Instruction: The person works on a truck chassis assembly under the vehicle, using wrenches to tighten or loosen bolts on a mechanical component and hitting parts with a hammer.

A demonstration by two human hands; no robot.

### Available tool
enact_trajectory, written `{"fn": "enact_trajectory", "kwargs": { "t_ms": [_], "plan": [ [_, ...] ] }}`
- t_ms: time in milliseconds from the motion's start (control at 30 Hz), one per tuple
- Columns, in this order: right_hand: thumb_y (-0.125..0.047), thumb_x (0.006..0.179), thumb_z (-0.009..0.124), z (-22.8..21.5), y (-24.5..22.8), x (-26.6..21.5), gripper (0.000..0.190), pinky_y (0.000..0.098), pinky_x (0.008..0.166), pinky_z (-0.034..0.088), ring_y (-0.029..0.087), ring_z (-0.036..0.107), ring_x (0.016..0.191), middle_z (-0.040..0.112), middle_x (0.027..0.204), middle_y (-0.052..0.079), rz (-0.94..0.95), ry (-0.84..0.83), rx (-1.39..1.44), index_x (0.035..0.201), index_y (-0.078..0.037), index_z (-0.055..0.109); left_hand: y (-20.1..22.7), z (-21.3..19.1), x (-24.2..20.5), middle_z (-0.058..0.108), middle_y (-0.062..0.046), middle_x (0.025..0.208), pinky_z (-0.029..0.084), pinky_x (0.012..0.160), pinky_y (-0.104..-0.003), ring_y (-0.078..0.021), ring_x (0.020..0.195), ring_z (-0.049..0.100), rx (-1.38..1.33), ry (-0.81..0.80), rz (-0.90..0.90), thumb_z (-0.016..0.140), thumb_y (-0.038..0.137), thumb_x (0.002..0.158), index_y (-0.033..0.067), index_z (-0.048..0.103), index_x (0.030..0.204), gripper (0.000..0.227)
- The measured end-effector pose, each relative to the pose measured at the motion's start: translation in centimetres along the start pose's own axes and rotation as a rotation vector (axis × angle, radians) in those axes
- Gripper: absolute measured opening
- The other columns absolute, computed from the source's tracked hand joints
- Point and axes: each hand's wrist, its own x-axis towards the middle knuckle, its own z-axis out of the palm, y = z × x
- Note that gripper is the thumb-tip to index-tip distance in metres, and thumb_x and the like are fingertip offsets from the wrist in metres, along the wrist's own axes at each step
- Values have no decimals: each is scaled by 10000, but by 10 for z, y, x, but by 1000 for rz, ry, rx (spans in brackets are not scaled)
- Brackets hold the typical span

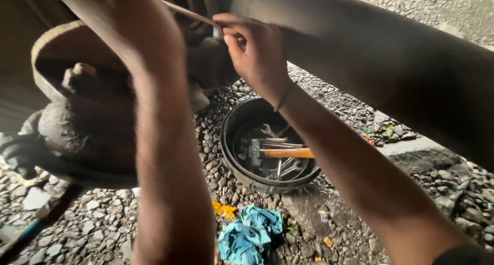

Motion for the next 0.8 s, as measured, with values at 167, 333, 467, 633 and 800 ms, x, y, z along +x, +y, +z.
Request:
{"fn": "enact_trajectory", "kwargs": {
  "t_ms": [167,333,467,633,800],
  "plan": [
    [-7,964,716,-15,-47,9,254,290,812,614,182,766,916,776,1078,81,30,0,-64,1206,-85,721,62,43,-82,576,-94,1084,491,908,-359,-196,952,570,644,-134,284,544,179,1048,27,523,1230,238],
    [-45,1042,679,-16,-34,-6,204,258,929,549,92,693,1024,761,1125,28,220,-78,337,1244,-76,678,115,82,-167,590,-90,1052,442,1004,-447,-263,999,580,495,-640,63,650,156,880,77,564,1182,324],
    [-89,1069,682,-5,-9,-15,144,247,842,549,73,652,936,733,1036,11,383,-18,405,1210,-80,715,122,79,-166,597,-80,1062,407,1037,-482,-280,1035,579,417,-738,76,719,157,815,97,578,1177,393],
    [-89,1078,692,-8,-12,0,246,244,907,571,104,707,1049,706,1209,18,-161,140,-230,1311,-54,622,112,68,-124,638,-41,993,471,958,-467,-268,976,615,181,-854,134,754,132,798,147,621,976,223],
    [-82,938,777,-7,-17,23,180,291,767,566,178,729,853,754,982,63,-12,-17,-63,1116,-67,752,59,36,-45,576,-43,842,426,648,-335,-157,729,526,-34,-286,-57,697,128,967,19,579,1034,173]
  ]
}}
